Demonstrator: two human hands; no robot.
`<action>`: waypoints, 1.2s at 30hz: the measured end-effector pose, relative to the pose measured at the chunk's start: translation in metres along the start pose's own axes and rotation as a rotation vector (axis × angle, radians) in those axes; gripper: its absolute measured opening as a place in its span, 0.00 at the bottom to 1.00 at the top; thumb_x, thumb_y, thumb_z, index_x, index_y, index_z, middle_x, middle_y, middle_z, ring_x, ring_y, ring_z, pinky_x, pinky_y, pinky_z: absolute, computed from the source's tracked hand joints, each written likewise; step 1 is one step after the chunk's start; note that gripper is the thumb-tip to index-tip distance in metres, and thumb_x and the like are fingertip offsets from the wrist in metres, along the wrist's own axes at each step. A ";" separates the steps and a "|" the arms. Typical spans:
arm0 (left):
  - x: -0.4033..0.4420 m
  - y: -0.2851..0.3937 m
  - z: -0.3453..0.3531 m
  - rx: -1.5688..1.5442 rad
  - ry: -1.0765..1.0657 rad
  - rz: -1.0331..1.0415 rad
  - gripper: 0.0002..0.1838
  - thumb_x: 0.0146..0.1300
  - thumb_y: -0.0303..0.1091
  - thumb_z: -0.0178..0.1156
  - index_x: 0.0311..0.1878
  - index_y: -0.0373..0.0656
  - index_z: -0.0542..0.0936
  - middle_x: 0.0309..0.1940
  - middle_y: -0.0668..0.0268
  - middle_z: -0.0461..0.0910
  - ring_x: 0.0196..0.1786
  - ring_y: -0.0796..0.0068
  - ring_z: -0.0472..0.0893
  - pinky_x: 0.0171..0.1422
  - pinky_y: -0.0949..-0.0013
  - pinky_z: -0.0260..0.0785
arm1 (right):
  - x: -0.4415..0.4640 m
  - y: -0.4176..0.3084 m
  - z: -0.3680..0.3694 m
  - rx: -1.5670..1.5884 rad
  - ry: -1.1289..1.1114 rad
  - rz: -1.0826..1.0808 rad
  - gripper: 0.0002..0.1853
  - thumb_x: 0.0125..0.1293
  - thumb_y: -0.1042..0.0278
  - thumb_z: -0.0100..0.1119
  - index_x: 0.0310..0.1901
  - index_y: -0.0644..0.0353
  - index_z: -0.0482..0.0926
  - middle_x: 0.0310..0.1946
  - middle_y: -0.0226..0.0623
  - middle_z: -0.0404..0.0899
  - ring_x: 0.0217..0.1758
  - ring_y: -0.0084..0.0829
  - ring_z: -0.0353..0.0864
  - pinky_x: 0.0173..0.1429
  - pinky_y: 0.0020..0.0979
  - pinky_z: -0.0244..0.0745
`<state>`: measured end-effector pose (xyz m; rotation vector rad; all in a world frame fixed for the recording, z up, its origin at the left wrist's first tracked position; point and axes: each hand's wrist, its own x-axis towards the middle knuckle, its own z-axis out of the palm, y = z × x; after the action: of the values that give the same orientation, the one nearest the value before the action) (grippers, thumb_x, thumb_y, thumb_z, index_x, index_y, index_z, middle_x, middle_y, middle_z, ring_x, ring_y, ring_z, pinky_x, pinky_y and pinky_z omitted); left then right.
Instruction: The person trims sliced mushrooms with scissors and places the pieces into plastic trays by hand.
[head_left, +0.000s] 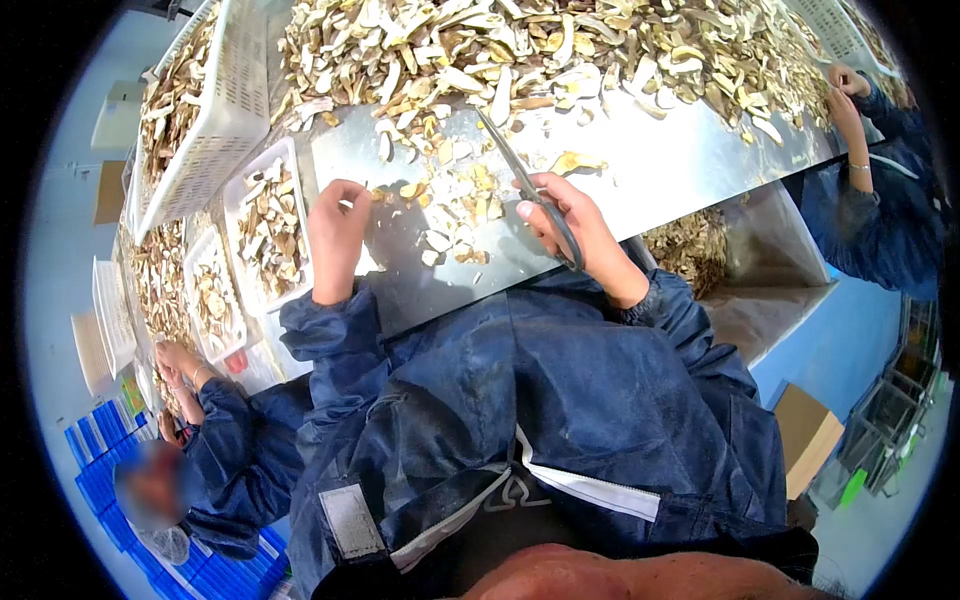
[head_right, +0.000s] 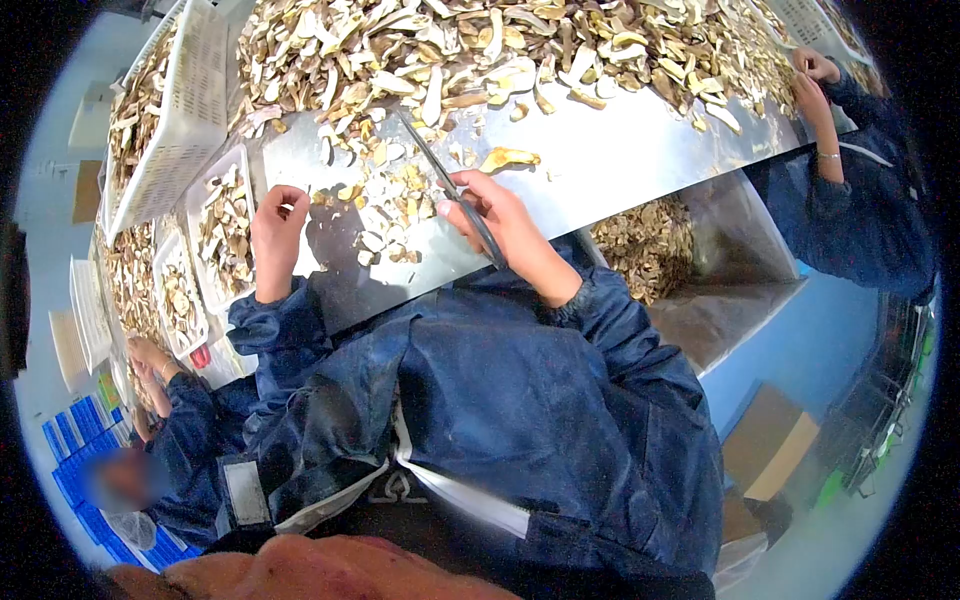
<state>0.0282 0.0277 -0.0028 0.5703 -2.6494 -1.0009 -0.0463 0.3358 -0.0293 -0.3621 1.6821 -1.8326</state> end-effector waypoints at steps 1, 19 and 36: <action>0.001 0.001 -0.003 0.007 0.007 -0.035 0.07 0.63 0.28 0.65 0.43 0.38 0.83 0.32 0.62 0.84 0.26 0.73 0.76 0.35 0.69 0.70 | 0.001 -0.001 0.000 -0.005 -0.001 0.006 0.18 0.74 0.61 0.61 0.60 0.60 0.76 0.24 0.21 0.67 0.20 0.13 0.62 0.25 0.20 0.57; 0.045 -0.002 0.018 0.134 -0.001 0.147 0.16 0.66 0.43 0.63 0.43 0.37 0.83 0.36 0.53 0.81 0.39 0.55 0.81 0.46 0.58 0.72 | 0.002 0.004 0.002 -0.004 0.015 -0.026 0.18 0.74 0.61 0.61 0.60 0.60 0.76 0.24 0.22 0.67 0.20 0.14 0.63 0.25 0.20 0.56; 0.007 0.032 0.021 -1.022 -0.259 -0.394 0.17 0.71 0.28 0.60 0.60 0.37 0.77 0.33 0.72 0.77 0.32 0.84 0.75 0.32 0.78 0.65 | 0.000 0.001 0.000 -0.024 -0.002 -0.009 0.17 0.74 0.63 0.62 0.59 0.60 0.76 0.24 0.21 0.66 0.21 0.14 0.63 0.26 0.21 0.57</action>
<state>0.0060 0.0586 0.0036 0.7188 -1.7994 -2.4085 -0.0464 0.3362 -0.0304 -0.3822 1.7054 -1.8197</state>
